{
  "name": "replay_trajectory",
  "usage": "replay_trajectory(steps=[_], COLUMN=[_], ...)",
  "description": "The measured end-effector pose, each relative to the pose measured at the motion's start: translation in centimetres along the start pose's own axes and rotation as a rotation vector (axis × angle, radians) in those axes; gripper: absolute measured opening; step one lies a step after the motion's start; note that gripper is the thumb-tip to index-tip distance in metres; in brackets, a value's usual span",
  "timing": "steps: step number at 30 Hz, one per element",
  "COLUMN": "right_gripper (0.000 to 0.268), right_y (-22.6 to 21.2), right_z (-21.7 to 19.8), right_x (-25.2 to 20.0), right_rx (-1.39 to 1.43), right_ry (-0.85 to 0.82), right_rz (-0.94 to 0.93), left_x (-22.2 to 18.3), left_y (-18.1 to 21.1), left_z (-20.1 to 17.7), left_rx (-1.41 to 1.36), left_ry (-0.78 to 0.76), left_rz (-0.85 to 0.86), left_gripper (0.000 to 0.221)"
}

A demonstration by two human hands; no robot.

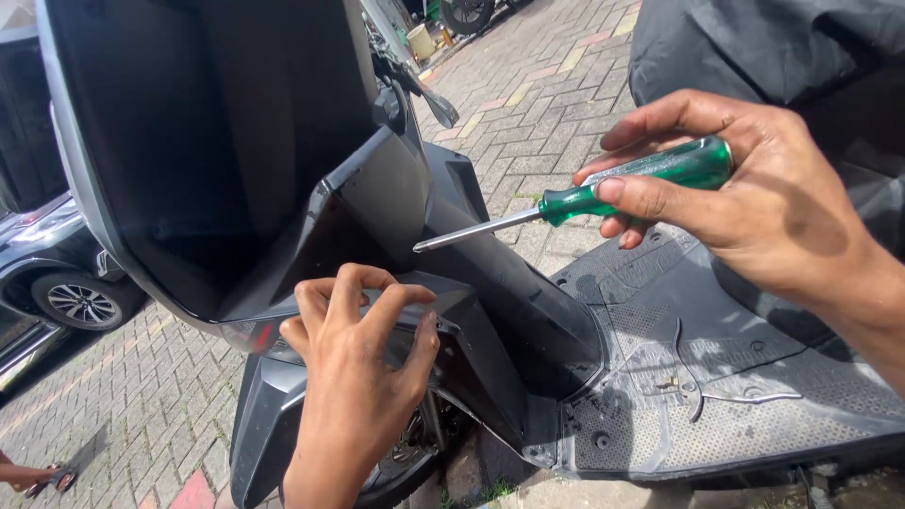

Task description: Using a manual screwdriver to remove fasteners from the plastic body panels of a motorcycle.

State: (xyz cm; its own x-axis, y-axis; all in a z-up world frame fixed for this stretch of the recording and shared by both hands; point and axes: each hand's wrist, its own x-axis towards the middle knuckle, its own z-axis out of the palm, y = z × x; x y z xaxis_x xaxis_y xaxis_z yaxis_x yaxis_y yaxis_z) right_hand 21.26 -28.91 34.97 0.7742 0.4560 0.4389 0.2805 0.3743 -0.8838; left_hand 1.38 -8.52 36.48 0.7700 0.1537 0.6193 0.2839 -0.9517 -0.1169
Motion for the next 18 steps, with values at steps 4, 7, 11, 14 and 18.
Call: replay_trajectory(steps=[4,7,11,14,18], right_gripper=[0.03,0.03,0.025,0.029,0.031], right_y=[0.3,0.9,2.5,2.9,2.4], right_z=[0.6,1.2,1.3,1.6,2.0], right_x=[0.4,0.2,0.3,0.1,0.0], right_rx=[-0.009,-0.021,-0.052,-0.044,-0.112], right_ry=[0.019,0.033,0.053,0.033,0.04], right_rz=[0.035,-0.003,-0.113,-0.199,-0.262], left_x=[-0.2,-0.4,-0.7,-1.0,-0.8], left_y=[-0.4,-1.2,-1.9,-2.1,-2.2], left_z=[-0.5,-0.1,0.6,1.5,2.2], left_rx=[-0.026,-0.062,-0.086,-0.115,-0.122], left_ry=[0.016,0.053,0.069,0.049,0.078], left_rz=[-0.001,-0.008,0.061,0.073,0.106], left_gripper=[0.01,0.013,0.011,0.014,0.017])
